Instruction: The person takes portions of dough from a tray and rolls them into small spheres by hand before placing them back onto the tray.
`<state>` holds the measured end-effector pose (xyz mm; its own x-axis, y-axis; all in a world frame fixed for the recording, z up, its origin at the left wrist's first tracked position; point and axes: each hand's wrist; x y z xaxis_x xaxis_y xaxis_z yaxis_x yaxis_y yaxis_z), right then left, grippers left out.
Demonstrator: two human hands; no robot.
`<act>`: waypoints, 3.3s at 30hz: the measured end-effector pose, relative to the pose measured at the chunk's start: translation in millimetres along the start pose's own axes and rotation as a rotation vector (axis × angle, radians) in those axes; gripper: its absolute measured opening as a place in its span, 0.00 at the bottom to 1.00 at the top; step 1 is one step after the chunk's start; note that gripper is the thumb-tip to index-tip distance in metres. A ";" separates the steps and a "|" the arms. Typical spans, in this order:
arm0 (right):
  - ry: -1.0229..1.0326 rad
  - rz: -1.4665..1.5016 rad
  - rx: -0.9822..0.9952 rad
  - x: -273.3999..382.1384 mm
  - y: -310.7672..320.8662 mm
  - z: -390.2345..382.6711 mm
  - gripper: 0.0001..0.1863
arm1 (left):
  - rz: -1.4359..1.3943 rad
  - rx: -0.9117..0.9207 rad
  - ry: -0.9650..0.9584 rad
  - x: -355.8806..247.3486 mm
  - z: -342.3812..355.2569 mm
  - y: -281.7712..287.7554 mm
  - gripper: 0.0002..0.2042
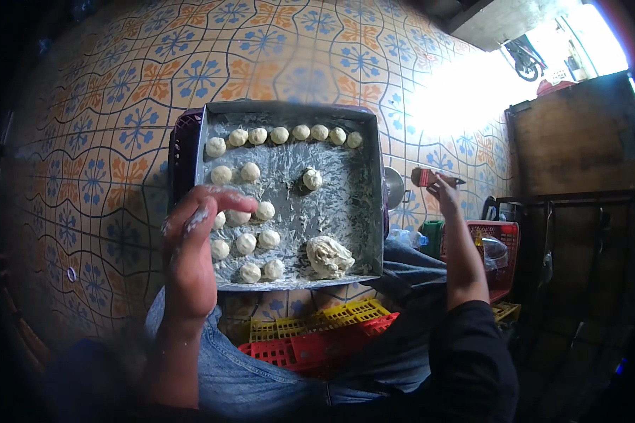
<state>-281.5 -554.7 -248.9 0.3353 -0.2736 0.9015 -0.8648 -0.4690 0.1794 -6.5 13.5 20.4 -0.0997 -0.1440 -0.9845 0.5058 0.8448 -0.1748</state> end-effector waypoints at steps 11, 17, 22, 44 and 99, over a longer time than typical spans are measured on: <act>0.254 -0.578 0.770 65.3 -174.7 -157.0 0.08 | 0.096 0.036 0.012 -4.8 -10.1 1.0 0.17; 0.765 -0.662 0.735 38.4 -196.4 -170.9 0.07 | 0.102 0.051 0.017 1.9 -11.3 1.4 0.16; 0.691 -0.638 0.778 44.8 -209.2 -182.0 0.06 | 0.122 0.043 0.031 -2.3 -10.6 0.6 0.16; 0.718 -1.075 0.708 54.8 -250.4 -172.3 0.05 | 0.123 0.046 0.006 6.0 -10.6 0.2 0.17; 1.328 -0.845 0.896 -18.2 -206.9 -148.9 0.14 | 0.183 0.092 0.032 9.5 -3.8 -10.4 0.17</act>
<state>-164.3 -327.7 -243.8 -0.3475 0.8221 0.4511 -0.0458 -0.4954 0.8675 -16.1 5.4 13.0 -0.0256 0.0249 -0.9994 0.5940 0.8045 0.0048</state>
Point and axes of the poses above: each hand's wrist, its own z-axis towards the middle knuckle, its own y-axis out of the back of the hand, x = y × z, and after that the axes turned 2 degrees about -x, right-handed
